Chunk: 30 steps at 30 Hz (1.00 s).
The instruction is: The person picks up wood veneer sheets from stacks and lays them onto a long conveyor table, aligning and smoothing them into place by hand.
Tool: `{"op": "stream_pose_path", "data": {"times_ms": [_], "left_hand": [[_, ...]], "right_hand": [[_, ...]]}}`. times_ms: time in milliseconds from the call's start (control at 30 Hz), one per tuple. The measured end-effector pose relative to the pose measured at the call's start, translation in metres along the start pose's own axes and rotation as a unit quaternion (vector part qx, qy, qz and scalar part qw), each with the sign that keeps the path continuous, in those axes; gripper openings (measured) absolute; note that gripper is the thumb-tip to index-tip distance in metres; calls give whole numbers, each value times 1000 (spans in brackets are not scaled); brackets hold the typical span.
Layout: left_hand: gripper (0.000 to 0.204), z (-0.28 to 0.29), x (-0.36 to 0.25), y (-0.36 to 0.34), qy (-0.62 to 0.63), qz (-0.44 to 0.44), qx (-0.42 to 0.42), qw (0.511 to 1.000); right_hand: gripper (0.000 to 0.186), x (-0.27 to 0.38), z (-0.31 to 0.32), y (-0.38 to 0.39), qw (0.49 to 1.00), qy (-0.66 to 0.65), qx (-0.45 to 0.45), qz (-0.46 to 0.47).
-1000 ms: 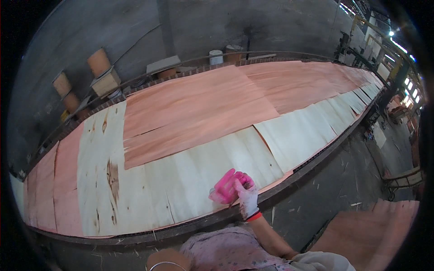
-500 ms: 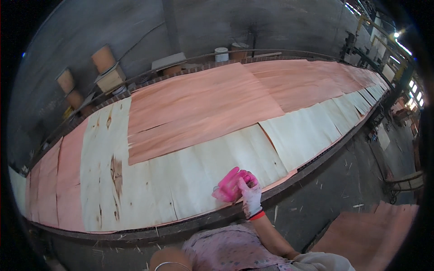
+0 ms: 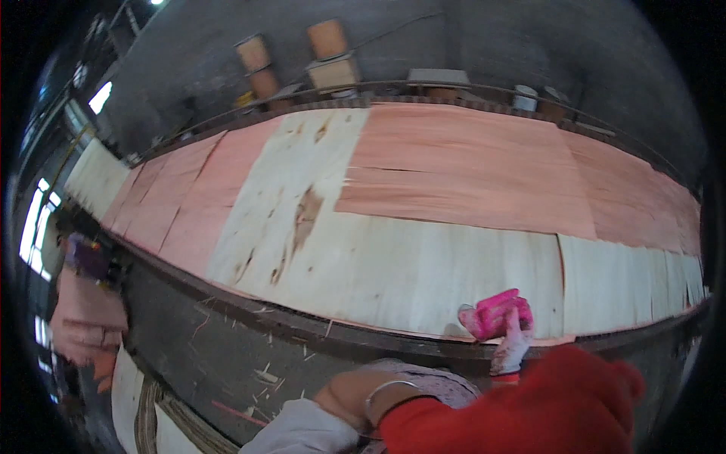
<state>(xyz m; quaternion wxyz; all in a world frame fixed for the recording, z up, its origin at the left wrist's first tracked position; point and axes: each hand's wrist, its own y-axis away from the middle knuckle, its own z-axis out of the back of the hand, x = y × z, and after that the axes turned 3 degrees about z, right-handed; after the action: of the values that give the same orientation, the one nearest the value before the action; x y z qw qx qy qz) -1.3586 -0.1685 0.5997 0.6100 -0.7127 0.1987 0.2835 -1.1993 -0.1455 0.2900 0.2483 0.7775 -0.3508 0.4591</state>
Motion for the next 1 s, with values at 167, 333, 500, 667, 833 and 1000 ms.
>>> {"op": "stream_pose_path", "data": {"times_ms": [167, 333, 500, 667, 833, 1000], "left_hand": [[33, -7, 11, 4, 19, -5, 29, 999], [32, -8, 12, 11, 30, -6, 27, 999], [32, -4, 9, 18, 39, -11, 30, 999], [32, 2, 1, 32, 45, -15, 26, 999], [32, 3, -6, 45, 45, -17, 23, 999], [32, 7, -2, 45, 73, -16, 40, 996]], "right_hand": [[27, 7, -2, 8, 996, 82, -19, -16], [29, 7, -14, 12, 998, 60, 8, -11], [27, 15, -15, 18, 994, 100, 33, -19], [26, 16, -14, 25, 998, 53, 2, -30], [28, 19, -23, 31, 996, 86, 17, -21], [27, 0, -5, 21, 995, 95, -9, -33]]}}
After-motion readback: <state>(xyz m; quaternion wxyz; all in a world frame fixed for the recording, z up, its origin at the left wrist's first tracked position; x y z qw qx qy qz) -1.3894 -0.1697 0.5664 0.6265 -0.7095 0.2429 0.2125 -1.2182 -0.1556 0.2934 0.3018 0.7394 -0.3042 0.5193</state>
